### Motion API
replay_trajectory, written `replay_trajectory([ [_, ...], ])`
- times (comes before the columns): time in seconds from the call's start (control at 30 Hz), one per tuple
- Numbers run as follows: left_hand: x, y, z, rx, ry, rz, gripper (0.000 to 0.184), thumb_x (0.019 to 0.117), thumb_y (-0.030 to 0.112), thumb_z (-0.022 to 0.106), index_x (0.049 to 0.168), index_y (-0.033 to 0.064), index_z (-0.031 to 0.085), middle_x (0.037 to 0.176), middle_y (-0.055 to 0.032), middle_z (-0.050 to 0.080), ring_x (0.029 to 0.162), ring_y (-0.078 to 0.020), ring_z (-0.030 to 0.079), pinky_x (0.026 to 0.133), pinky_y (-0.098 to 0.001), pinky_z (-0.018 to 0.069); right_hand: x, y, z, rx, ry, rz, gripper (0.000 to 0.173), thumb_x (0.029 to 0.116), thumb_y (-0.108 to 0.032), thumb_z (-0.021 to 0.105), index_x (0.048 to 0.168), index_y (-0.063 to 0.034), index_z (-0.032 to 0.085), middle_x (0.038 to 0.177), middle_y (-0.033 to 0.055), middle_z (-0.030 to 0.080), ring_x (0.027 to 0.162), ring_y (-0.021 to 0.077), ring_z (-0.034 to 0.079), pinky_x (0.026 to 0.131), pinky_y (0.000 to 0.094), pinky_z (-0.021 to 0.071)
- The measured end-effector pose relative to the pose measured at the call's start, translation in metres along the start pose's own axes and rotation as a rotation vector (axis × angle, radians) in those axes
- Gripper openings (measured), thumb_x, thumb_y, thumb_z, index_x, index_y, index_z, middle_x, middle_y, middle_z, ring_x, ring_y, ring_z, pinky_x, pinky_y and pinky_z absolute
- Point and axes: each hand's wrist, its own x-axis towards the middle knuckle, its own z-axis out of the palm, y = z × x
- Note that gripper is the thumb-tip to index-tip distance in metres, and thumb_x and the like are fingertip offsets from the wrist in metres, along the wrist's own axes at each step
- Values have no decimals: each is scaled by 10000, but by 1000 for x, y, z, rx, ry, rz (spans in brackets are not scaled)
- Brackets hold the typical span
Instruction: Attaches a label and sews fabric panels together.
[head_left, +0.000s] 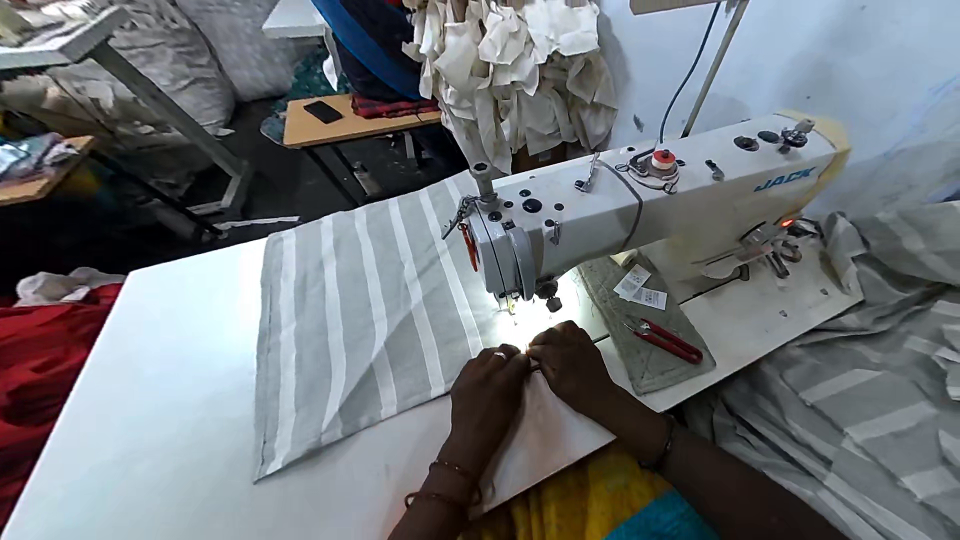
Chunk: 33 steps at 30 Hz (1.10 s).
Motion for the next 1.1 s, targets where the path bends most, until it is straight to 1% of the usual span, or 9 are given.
replay_trajectory([
  [0.17,18,-16,8,-45,14,-46,179,936,144,626,952,95,798,1039,-72,749,981,-265,716,807,-452,583,23,16,7,44,-30,22,217,917,-74,640,1005,-165,817,1066,17,749,990,272,660,801,464,524],
  [0.33,17,-16,10,-32,4,-90,188,949,180,638,1004,97,797,1079,-71,750,1039,-264,707,861,-455,575,20,17,8,96,39,62,232,912,-44,627,1036,-116,809,1113,43,750,1042,247,672,894,421,546],
  [0.53,19,-18,13,-11,5,-59,246,935,140,580,1042,97,797,1129,-68,748,1089,-263,694,913,-467,551,19,8,14,-147,-50,25,313,929,-62,612,1175,-165,776,1224,34,720,1084,268,654,855,445,536],
  [0.67,19,-19,12,15,-9,-46,267,950,153,548,1041,85,789,1152,-82,744,1118,-283,683,966,-496,522,13,13,-16,-116,-193,-12,432,893,-25,633,1298,-159,702,1392,71,626,1284,321,562,970,523,506],
  [0.77,19,-19,14,42,-7,-50,302,952,175,515,1032,79,790,1174,-81,741,1126,-288,675,1021,-515,474,-8,37,-80,-109,18,76,397,957,-59,554,1330,-91,688,1482,137,567,1401,315,509,1149,481,436],
  [0.83,20,-19,14,53,-8,-72,311,963,205,510,1039,89,788,1202,-72,732,1180,-287,656,1074,-549,429,-26,64,-126,-242,214,243,336,1000,-55,528,1298,-19,679,1456,179,572,1349,337,549,1115,482,467],
  [0.9,22,-17,12,69,-43,-117,339,989,255,495,1109,113,778,1299,-71,694,1274,-297,600,1125,-589,360,-47,103,-153,-397,244,395,392,1008,3,474,1374,25,610,1482,224,541,1367,415,523,1117,569,441],
  [1.0,24,-17,11,76,-71,-175,367,1007,311,487,1189,144,758,1406,-79,631,1375,-313,519,1174,-619,279,-80,156,-148,-393,199,368,321,976,41,526,1240,14,708,1296,205,675,1187,396,656,971,601,533],
  [1.1,23,-16,10,74,-44,-191,366,994,312,536,1206,91,737,1414,-108,618,1366,-332,523,1178,-617,280,-89,161,-138,-375,310,342,333,983,29,517,1262,7,699,1333,190,662,1228,397,628,1006,579,512],
])
